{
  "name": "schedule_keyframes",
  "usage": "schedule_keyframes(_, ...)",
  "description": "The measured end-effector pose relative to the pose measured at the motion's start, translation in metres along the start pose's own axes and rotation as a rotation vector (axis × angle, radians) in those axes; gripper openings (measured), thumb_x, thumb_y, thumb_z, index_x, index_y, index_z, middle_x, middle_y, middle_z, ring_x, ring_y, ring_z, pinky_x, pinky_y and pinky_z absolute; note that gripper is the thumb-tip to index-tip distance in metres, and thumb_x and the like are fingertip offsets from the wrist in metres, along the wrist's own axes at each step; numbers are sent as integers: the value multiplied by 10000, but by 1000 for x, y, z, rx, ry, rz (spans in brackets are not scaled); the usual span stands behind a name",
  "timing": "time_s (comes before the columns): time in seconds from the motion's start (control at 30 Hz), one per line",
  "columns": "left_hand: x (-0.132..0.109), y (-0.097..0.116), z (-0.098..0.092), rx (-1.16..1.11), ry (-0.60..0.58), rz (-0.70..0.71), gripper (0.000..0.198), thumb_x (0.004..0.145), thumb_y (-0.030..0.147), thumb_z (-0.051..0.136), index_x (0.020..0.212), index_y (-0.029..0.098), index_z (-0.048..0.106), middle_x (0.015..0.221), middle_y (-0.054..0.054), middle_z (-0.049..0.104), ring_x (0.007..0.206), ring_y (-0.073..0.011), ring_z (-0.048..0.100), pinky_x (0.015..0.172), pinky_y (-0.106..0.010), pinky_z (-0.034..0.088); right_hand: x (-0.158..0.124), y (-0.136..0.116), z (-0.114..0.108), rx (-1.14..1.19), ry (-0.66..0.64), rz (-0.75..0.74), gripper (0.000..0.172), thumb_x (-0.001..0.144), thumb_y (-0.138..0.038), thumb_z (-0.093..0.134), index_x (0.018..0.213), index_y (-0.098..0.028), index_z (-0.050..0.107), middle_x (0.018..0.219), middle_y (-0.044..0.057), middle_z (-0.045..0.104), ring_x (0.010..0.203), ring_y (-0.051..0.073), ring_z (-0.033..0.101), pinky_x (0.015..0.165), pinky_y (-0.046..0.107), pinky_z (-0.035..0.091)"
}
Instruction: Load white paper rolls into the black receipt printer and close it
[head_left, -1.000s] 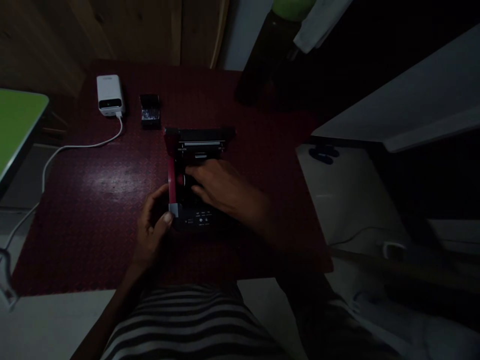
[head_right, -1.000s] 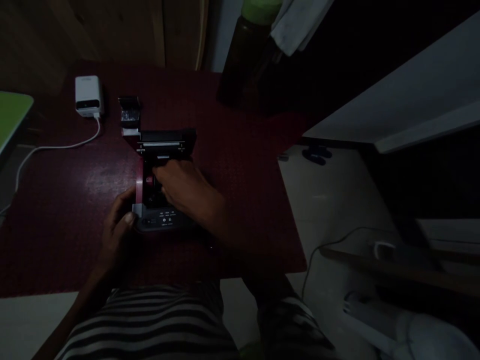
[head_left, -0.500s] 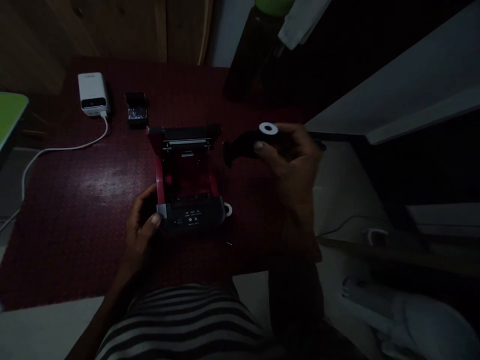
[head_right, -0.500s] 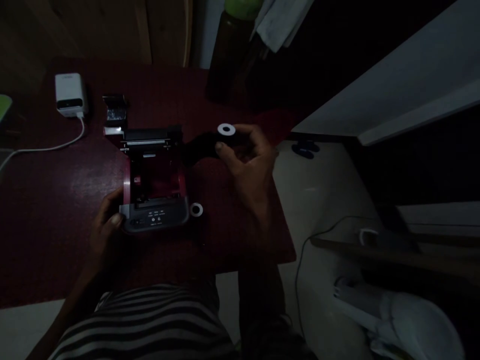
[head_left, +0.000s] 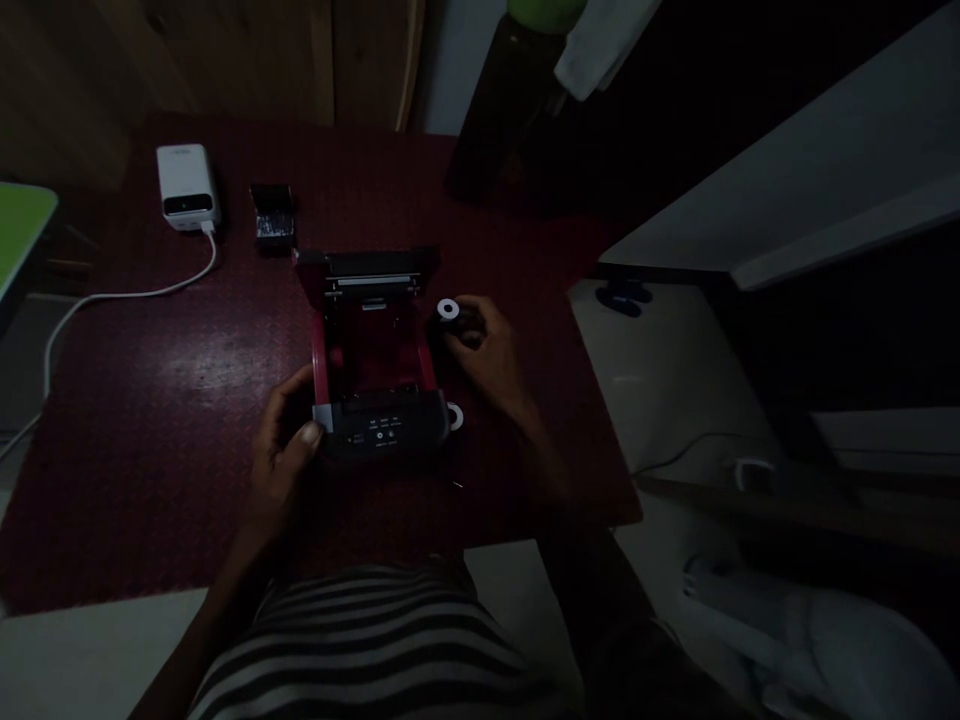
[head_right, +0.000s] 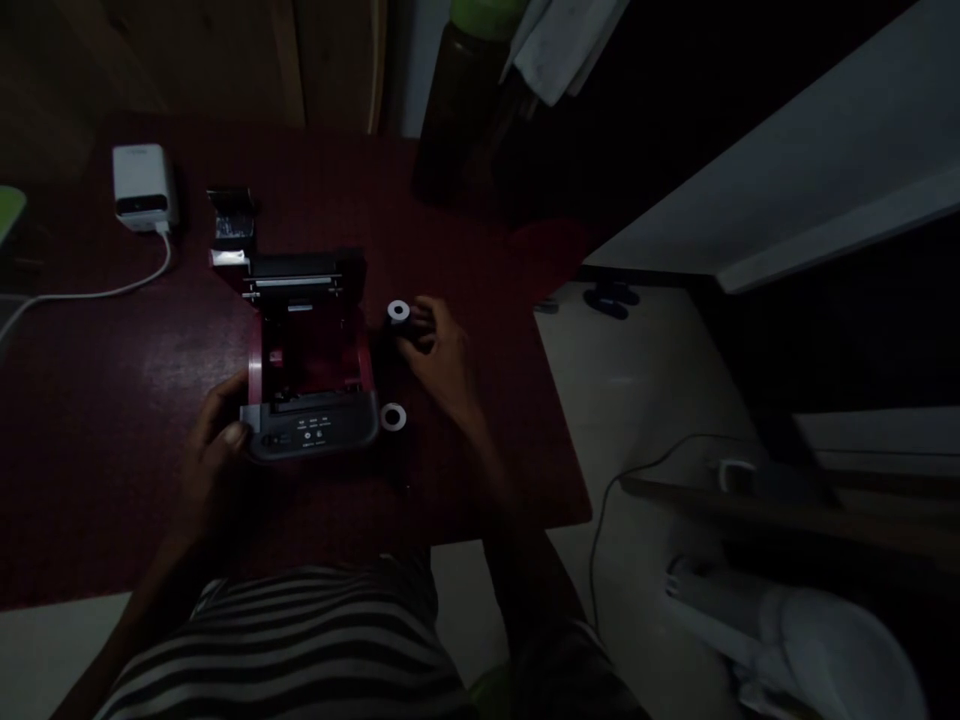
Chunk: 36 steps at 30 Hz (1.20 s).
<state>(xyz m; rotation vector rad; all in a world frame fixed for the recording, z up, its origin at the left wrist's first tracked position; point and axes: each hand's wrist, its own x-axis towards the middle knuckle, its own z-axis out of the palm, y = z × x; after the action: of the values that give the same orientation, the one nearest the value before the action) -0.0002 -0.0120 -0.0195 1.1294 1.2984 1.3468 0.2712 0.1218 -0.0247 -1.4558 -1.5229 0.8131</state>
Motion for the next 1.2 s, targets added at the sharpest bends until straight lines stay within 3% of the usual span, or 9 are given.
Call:
schedule_keyframes(0.1, 0, 1, 0, -3, -18, -20, 621, 1028, 562, 714, 1581, 287, 660, 1570, -93, 687, 1441, -347, 647, 1196, -471, 530, -23, -11, -27, -77, -4, -6, 396, 838, -280, 764, 1228, -223, 726, 1277, 117, 818, 1117, 274, 774, 937, 451, 623)
schedule_keyframes(0.23, -1, 3, 1, -4, -9, -13, 602, 1031, 558, 714, 1568, 288, 671, 1571, -86, 689, 1450, -338, 645, 1192, -452, 530, -68, -26, -60, -151, -251, 68, 281, 899, -276, 780, 1176, -246, 820, 1171, 65, 857, 926, 229, 777, 881, 426, 640)
schedule_keyframes(0.37, -1, 6, 2, 26, 5, -7, 598, 1033, 580, 709, 1554, 288, 683, 1553, -80, 702, 1422, -325, 662, 1152, -427, 549, -94, -22, -50, -68, -329, 90, 393, 847, -201, 796, 1233, -269, 828, 1239, 68, 860, 1027, 239, 803, 912, 419, 659)
schedule_keyframes(0.47, 0, 6, 2, 27, 10, -5, 601, 1024, 578, 715, 1549, 287, 683, 1547, -81, 708, 1406, -327, 671, 1135, -430, 557, -97, -14, -31, -44, -289, 33, 337, 829, -171, 744, 1141, -263, 830, 1178, 63, 872, 1110, 265, 804, 987, 465, 651)
schedule_keyframes(0.57, 0, 5, 1, 23, -2, -4, 589, 1020, 558, 721, 1544, 291, 686, 1548, -77, 711, 1418, -328, 668, 1154, -437, 544, -96, -20, -35, -56, -285, 13, 272, 871, -204, 736, 1129, -251, 808, 1153, 64, 876, 1090, 270, 817, 1000, 481, 653)
schedule_keyframes(0.77, 1, 4, 2, 12, 7, 6, 619, 1008, 600, 723, 1529, 268, 684, 1545, -103, 710, 1428, -360, 664, 1174, -483, 547, -76, -93, -74, -233, -312, -279, 313, 983, -226, 726, 1291, -283, 736, 1188, 57, 841, 1066, 265, 811, 936, 422, 657)
schedule_keyframes(0.93, 1, 10, 4, 20, -6, 4, 590, 1013, 598, 726, 1506, 277, 691, 1522, -100, 722, 1420, -360, 667, 1186, -507, 542, -42, -137, -24, -510, -486, -545, 284, 1049, -124, 650, 1310, -212, 721, 1242, 126, 814, 1138, 306, 739, 1027, 489, 609)
schedule_keyframes(1.07, 1, 11, 3, 21, -11, -8, 574, 1030, 570, 718, 1520, 275, 683, 1542, -105, 703, 1462, -362, 635, 1238, -522, 490, -28, -147, 24, -848, -584, -474, 269, 1064, -28, 557, 1194, -142, 763, 1137, 169, 830, 1090, 321, 733, 973, 466, 575)
schedule_keyframes(1.2, -1, 9, 2, -5, -23, -41, 614, 1031, 572, 721, 1553, 256, 648, 1578, -128, 673, 1506, -375, 604, 1280, -551, 444, -20, -150, 35, -940, -659, -376, 278, 1050, -4, 585, 1131, -157, 803, 1094, 146, 861, 1081, 317, 775, 915, 419, 567)
